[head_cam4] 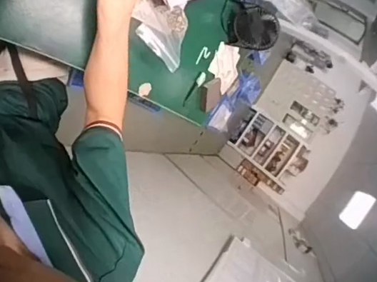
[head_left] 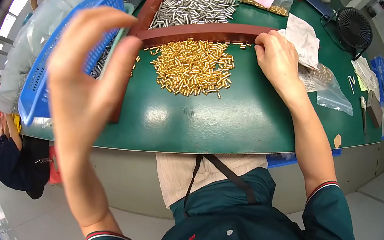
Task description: Assembling small gold and silver metal hardware components by hand at a workstation.
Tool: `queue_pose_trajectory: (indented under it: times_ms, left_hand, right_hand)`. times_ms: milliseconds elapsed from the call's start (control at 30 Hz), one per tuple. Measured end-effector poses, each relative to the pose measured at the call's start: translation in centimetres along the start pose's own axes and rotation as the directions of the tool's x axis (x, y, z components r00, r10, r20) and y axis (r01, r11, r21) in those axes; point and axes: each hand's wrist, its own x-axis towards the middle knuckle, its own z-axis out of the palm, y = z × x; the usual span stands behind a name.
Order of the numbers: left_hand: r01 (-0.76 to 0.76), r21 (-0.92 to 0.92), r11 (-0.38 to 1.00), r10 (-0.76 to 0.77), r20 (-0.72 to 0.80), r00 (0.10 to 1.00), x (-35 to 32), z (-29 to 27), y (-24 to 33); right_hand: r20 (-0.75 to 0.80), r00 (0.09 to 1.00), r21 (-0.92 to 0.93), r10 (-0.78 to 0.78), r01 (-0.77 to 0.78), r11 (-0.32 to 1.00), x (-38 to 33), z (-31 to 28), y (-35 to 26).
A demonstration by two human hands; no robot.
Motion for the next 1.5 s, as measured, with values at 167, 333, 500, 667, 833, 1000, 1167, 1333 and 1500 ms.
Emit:
queue_pose_trajectory:
  times_ms: [167, 333, 500, 667, 833, 1000, 1167, 1333, 1500]
  left_hand:
    - [0.171, -0.186, 0.968, -0.167, 0.039, 0.985, -4.5, 6.7, 1.0]
    - [0.276, -0.181, 0.944, -0.274, 0.034, 0.961, -7.4, 9.8, 2.0]
    - [0.321, -0.23, 0.919, -0.317, 0.055, 0.947, -8.8, 11.0, 2.7]
    - [0.336, -0.235, 0.912, -0.324, 0.09, 0.942, -8.9, 11.6, 3.5]
    - [0.326, -0.184, 0.927, -0.314, 0.095, 0.945, -8.6, 12.7, 4.1]
    - [0.255, -0.034, 0.966, -0.246, 0.166, 0.955, -9.0, 13.0, 4.4]
    - [0.269, -0.033, 0.963, -0.254, 0.231, 0.939, -9.8, 12.2, 5.3]
    - [0.339, -0.1, 0.935, -0.317, 0.186, 0.93, -10.4, 12.1, 5.4]
    - [0.37, -0.073, 0.926, -0.363, 0.089, 0.928, -9.4, 12.3, 5.0]
  right_hand:
    - [0.013, 0.999, -0.035, -0.037, 0.038, 0.999, -0.1, 0.4, 0.0]
    - [0.039, 0.999, -0.032, -0.033, 0.034, 0.999, -0.1, 0.5, 0.0]
    - [0.156, 0.985, 0.079, -0.073, 0.061, 0.995, -0.4, -0.5, -1.1]
    - [0.157, 0.953, 0.167, -0.259, 0.233, 0.958, -2.9, -1.6, -2.9]
    - [0.204, 0.941, 0.308, -0.269, 0.199, 0.93, -3.5, -2.2, -4.0]
    - [0.126, 0.939, 0.48, -0.319, 0.224, 0.848, -3.8, -2.3, -3.7]
    - [0.097, 0.92, 0.5, -0.379, 0.284, 0.818, -3.6, -2.7, -3.9]
    - [0.171, 0.922, 0.56, -0.347, 0.199, 0.804, -4.0, -2.5, -4.6]
    - [0.095, 0.917, 0.554, -0.386, 0.274, 0.786, -4.2, -1.8, -5.2]
